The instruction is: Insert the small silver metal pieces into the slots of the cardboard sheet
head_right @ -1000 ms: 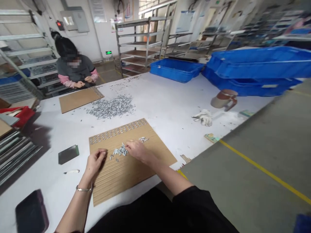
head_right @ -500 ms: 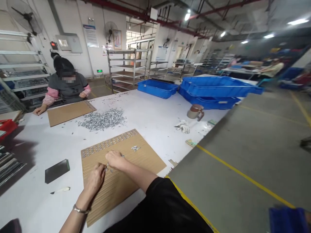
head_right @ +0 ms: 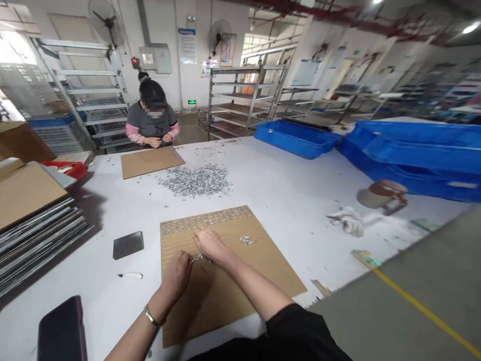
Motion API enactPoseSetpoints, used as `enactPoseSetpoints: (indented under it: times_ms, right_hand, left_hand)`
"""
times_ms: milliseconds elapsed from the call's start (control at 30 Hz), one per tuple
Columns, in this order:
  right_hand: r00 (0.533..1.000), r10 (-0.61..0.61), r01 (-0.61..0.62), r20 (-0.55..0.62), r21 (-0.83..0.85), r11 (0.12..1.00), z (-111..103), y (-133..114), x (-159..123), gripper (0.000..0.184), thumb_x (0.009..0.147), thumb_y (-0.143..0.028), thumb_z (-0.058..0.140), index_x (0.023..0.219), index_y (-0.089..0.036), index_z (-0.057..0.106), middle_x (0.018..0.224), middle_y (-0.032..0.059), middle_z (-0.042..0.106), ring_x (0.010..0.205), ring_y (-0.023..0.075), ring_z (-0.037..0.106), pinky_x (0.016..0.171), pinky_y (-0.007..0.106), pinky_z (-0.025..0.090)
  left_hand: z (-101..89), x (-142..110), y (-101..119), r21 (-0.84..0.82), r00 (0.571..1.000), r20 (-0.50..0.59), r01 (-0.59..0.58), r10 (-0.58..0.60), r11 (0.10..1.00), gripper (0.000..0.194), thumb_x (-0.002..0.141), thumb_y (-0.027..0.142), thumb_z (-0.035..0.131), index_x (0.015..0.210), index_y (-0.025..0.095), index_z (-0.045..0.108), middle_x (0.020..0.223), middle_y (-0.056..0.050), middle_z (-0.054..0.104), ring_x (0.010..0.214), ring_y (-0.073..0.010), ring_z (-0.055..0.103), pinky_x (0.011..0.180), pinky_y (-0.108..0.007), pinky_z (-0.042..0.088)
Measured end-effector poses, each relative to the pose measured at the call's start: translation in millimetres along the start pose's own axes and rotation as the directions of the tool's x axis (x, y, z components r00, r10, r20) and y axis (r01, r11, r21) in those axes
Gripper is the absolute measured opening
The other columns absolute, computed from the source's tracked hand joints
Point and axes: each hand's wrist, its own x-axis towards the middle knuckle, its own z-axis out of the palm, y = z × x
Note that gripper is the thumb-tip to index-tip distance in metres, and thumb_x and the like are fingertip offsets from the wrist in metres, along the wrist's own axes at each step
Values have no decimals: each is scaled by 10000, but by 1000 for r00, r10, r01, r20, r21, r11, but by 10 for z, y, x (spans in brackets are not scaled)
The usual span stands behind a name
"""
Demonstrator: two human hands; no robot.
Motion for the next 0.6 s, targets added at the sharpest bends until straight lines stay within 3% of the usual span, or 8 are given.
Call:
enactPoseSetpoints:
  times_ms: [133, 267, 367, 467, 600]
  right_hand:
    - [997, 19, 2, -79, 253, 967, 200, -55, 136, 180, 898, -133, 491, 947, -165, 661, 852, 53, 710, 819, 164, 646, 749, 234, 446]
    - [998, 40, -1, -53, 593, 806, 543, -153, 298, 162, 855, -169, 517, 939, -175, 656, 714, -5, 675, 664, 138, 631, 645, 214, 463]
    - [996, 89, -47, -14, 758, 650, 764, -220, 431, 128, 844, -225, 533, 864, -175, 649, 660, -6, 668, 605, 139, 640, 592, 216, 486]
    - [994, 107, -43, -28, 791, 610, 875, -282, 534, 124, 822, -264, 556, 815, -184, 650, 610, -17, 655, 531, 127, 603, 548, 215, 479]
    - [989, 143, -51, -33, 839, 542, 920, -390, 612, 149, 776, -292, 589, 847, -183, 663, 607, -22, 642, 534, 130, 603, 534, 219, 483]
  left_hand:
    - [-236, -64, -105, -133, 997, -30, 60, -64, 989, 200, 961, 171, 385, 868, 202, 559, 850, -79, 639, 799, -217, 604, 743, -344, 472]
    - [-409, -168, -245, -366, 982, -108, 106, -155, 925, 165, 936, 234, 437, 882, 206, 590, 829, -52, 651, 773, -195, 603, 743, -323, 466]
    - [-369, -246, -329, -551, 943, -102, 211, -316, 807, 183, 916, 323, 498, 911, 197, 630, 772, -28, 647, 681, -175, 586, 672, -299, 460]
    - [-283, -281, -401, -713, 906, -43, 268, -421, 648, 260, 912, 427, 529, 887, 190, 634, 688, -4, 610, 598, -157, 555, 586, -272, 438]
    - [-265, -270, -461, -844, 879, 17, 268, -476, 465, 294, 885, 482, 574, 853, 191, 601, 626, 30, 552, 553, -140, 518, 519, -247, 417]
